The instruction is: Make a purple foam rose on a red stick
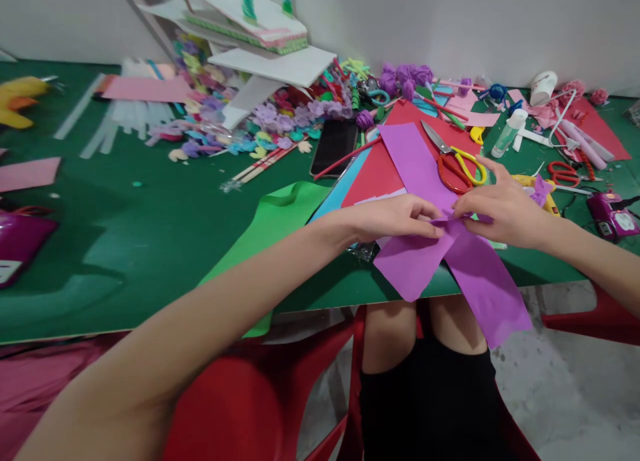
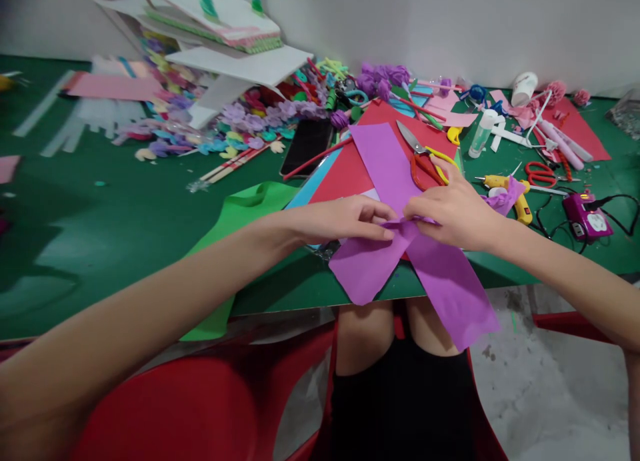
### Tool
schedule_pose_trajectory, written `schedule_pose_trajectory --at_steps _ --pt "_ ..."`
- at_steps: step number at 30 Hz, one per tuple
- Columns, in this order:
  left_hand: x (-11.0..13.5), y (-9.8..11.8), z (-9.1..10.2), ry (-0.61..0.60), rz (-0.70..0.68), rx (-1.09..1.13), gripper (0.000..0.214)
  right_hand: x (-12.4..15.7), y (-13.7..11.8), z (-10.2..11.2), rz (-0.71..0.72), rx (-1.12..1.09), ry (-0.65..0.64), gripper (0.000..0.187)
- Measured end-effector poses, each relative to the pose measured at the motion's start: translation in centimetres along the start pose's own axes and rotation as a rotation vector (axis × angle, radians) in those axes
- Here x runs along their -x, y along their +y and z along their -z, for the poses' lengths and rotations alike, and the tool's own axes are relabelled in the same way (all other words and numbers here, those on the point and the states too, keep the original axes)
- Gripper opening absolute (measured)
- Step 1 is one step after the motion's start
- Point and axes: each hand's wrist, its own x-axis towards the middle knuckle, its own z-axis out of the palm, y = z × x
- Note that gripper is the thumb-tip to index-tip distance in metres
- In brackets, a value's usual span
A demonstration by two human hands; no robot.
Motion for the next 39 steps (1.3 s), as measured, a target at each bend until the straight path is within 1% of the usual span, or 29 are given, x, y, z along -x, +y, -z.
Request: schedule_pose_trajectory --at_steps 4,7,12,15,18,21,24,26,28,30,32,35,37,39 --pt "0.0 0.2 -0.2 0.016 -0.003 0.177 0.025 0.1 -0.1 0.6 0.053 -0.005 0.002 0.023" --pt "-0.2 0.1 -0.3 0.000 -0.005 0.225 0.018 0.3 -0.1 0.7 0.058 0.004 0.003 0.023" --pt "-0.3 -0.1 -0.3 0.018 -0.008 0.227 0.011 0.3 0.0 0.5 0.144 0.160 0.014 0.026" --pt "-0.4 -0.1 -0.4 0.004 -0.030 0.209 0.012 0.2 -0.1 0.5 0.182 0.233 -0.026 0.032" --pt "-0.5 -0.3 -0.4 0.001 -0.048 0.186 0.015 0.1 -0.2 0.7 0.181 0.252 -0.067 0.035" --pt "-0.6 -0.3 -0.5 0.034 -0.054 0.123 0.019 0.1 -0.3 0.7 0.148 0.260 -0.062 0.036" --pt "-0.7 0.0 -0.6 0.105 -0.082 -0.007 0.022 0.1 -0.5 0.5 0.108 0.250 -0.012 0.037" --pt "-0.7 0.4 -0.8 0.176 -0.107 -0.122 0.024 0.1 -0.7 0.3 0.057 0.225 0.015 0.034" --pt "-0.6 1.0 -1.0 0.263 -0.130 -0.282 0.025 0.0 -0.9 0.2 -0.018 0.182 0.010 0.028" --pt "-0.4 1.7 -1.4 0.344 -0.149 -0.493 0.025 -0.2 -0.9 0.1 -0.104 0.118 -0.009 0.023" --pt "-0.1 2.1 -1.8 0.392 -0.147 -0.727 0.026 -0.4 -0.7 0.1 -0.174 0.004 -0.046 0.020" --pt "0.4 2.4 -2.6 0.419 -0.131 -1.051 0.024 -0.9 0.2 0.1 -0.235 -0.303 -0.176 0.021" --pt "0.7 2.3 -3.2 0.442 -0.178 -1.224 0.024 -1.3 0.8 0.2 -0.281 -0.500 -0.265 0.021" --pt "0.9 2.2 -3.6 0.477 -0.272 -1.358 0.029 -1.6 1.3 0.2 -0.341 -0.628 -0.317 0.019"
